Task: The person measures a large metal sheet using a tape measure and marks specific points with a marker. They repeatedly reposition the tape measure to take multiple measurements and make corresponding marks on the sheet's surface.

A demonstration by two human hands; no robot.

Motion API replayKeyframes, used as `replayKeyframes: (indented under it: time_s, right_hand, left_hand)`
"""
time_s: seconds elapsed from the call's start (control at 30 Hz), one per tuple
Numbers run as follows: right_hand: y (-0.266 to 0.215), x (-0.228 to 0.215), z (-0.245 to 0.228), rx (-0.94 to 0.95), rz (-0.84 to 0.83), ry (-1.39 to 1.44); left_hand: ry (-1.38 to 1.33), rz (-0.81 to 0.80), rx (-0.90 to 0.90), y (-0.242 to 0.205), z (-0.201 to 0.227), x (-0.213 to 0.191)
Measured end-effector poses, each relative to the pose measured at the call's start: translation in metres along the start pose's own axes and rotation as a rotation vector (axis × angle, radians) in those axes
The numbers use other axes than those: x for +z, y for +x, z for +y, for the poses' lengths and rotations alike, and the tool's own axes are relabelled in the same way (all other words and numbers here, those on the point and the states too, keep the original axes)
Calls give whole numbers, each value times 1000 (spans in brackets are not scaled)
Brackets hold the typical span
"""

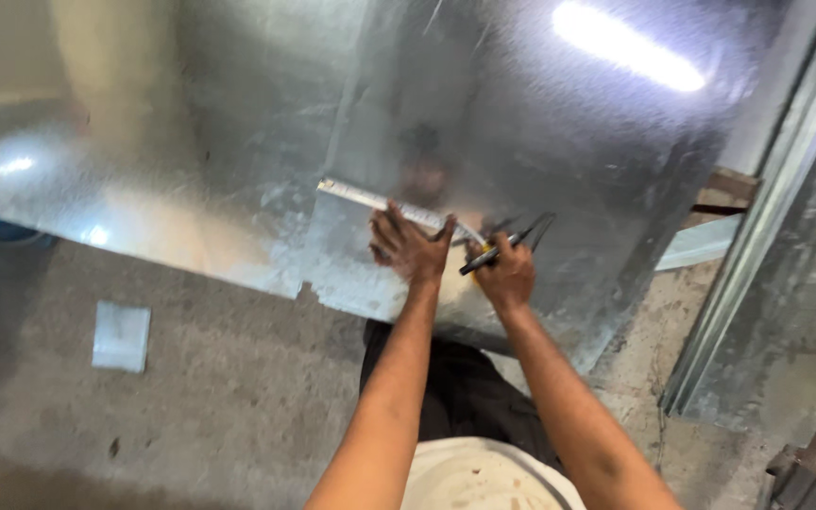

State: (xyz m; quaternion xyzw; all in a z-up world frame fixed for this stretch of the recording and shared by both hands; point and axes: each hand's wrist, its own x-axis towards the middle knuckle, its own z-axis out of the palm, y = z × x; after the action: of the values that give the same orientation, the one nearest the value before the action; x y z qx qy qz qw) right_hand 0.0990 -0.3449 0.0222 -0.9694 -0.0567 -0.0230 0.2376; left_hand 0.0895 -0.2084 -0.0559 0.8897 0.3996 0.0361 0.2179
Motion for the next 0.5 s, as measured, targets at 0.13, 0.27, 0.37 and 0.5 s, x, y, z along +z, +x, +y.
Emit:
replayKeyframes:
  time_s: [0.13, 0.27, 0.37, 0.5]
  right_hand:
    - [2, -2, -7, 59, 39, 16]
    - [2, -1, -4, 104, 55, -9]
    - [-3, 3, -5, 183, 93, -7]
    - [-7, 4, -8, 192, 148, 27]
  left_hand:
    - [3, -7, -23, -1, 3, -5]
    - [-48, 63, 19, -3, 6, -9]
    - [-74, 39, -3, -4, 7, -11]
    - [-86, 15, -14, -4, 8, -15]
